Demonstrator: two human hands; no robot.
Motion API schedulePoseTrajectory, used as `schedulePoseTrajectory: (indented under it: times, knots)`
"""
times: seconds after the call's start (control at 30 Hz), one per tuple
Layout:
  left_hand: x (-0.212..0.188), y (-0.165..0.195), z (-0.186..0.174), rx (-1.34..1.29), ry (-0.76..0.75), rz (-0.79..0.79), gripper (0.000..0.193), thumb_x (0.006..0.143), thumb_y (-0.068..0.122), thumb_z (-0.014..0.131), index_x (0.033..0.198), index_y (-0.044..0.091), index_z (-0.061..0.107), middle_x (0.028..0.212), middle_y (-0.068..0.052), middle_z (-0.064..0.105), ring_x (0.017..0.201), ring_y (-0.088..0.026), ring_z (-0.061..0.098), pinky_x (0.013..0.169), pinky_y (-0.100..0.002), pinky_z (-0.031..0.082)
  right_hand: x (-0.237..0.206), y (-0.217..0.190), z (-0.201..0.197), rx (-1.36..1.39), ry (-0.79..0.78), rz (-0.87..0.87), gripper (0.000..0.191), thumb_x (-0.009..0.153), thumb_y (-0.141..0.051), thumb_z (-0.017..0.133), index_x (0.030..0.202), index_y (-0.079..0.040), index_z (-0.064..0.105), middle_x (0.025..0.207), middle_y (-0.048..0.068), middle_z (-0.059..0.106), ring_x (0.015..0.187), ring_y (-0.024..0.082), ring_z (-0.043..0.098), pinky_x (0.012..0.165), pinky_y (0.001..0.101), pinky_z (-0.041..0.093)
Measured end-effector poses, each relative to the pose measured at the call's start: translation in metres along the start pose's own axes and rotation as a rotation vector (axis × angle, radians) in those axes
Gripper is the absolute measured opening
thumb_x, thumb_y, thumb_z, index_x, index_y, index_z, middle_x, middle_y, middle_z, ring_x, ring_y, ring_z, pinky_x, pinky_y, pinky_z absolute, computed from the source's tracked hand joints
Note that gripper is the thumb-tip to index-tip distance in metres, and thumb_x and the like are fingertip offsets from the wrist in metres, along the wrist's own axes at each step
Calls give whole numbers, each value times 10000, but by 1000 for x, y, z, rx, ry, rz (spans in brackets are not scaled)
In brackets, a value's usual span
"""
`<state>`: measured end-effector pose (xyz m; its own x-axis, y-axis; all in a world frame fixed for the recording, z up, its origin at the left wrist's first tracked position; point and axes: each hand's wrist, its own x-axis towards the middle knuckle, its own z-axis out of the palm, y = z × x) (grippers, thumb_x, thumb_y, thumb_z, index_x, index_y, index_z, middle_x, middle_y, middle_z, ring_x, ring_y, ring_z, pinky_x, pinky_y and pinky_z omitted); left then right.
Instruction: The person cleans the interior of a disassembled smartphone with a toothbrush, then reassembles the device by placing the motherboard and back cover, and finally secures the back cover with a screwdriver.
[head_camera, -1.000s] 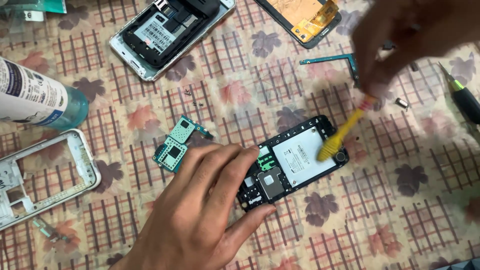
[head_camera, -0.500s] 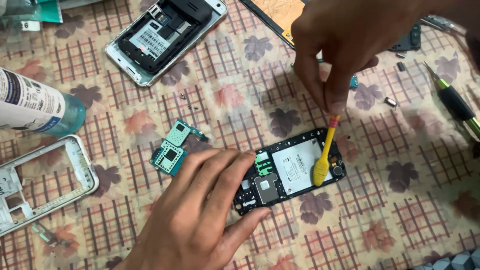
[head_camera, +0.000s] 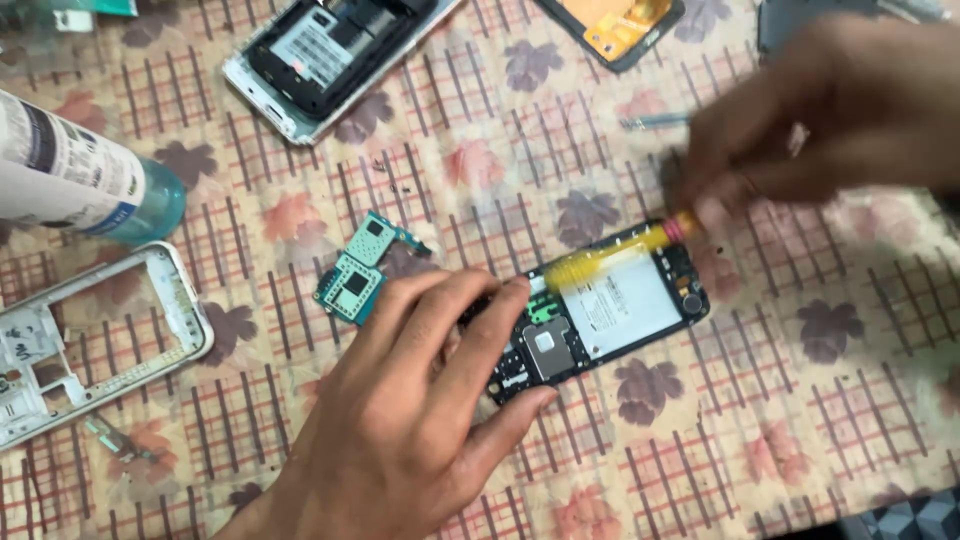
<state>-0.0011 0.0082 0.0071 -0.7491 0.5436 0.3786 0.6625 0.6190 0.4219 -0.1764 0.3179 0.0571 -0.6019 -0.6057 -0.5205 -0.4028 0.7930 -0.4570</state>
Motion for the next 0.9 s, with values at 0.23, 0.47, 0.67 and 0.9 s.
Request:
schedulePoseTrajectory:
  times: [0.23, 0.47, 0.67, 0.9]
  knots:
    - [0, -1, 1, -23, 18, -32, 730, 865, 386, 818, 1290, -158, 581, 1216, -291, 622, 1171, -402, 581, 946, -453, 580, -21, 60, 21, 51, -7, -80, 144, 811, -295, 724, 900, -288, 836, 953, -87, 782, 870, 85, 749, 538, 257, 640]
    - [-4, -2, 3, -106, 46, -85, 813, 856, 377, 848, 1389, -116, 483, 1198, -277, 640, 1101, -357, 649, 838, -409, 633, -26, 5, 23, -83, 132, 2, 145, 763, -326, 787, 889, -273, 837, 929, -72, 769, 707, 133, 703, 521, 327, 578]
    - [-7, -2, 5, -170, 148, -132, 962, 788, 384, 914, 1416, -7, 299, 1299, -259, 498, 1151, -348, 658, 862, -377, 640, -7, -66, 27, -25, 183, 90, 171, 819, -327, 771, 950, -251, 851, 896, -45, 795, 661, 142, 776, 596, 286, 643]
    - [-6, -6, 3, -264, 113, -268, 1105, 698, 390, 956, 1446, 0, 243, 1261, -233, 500, 1048, -293, 654, 919, -402, 634, -7, -52, 39, -7, 269, -152, 121, 867, -252, 750, 928, -194, 837, 941, -27, 791, 844, 104, 780, 700, 277, 654]
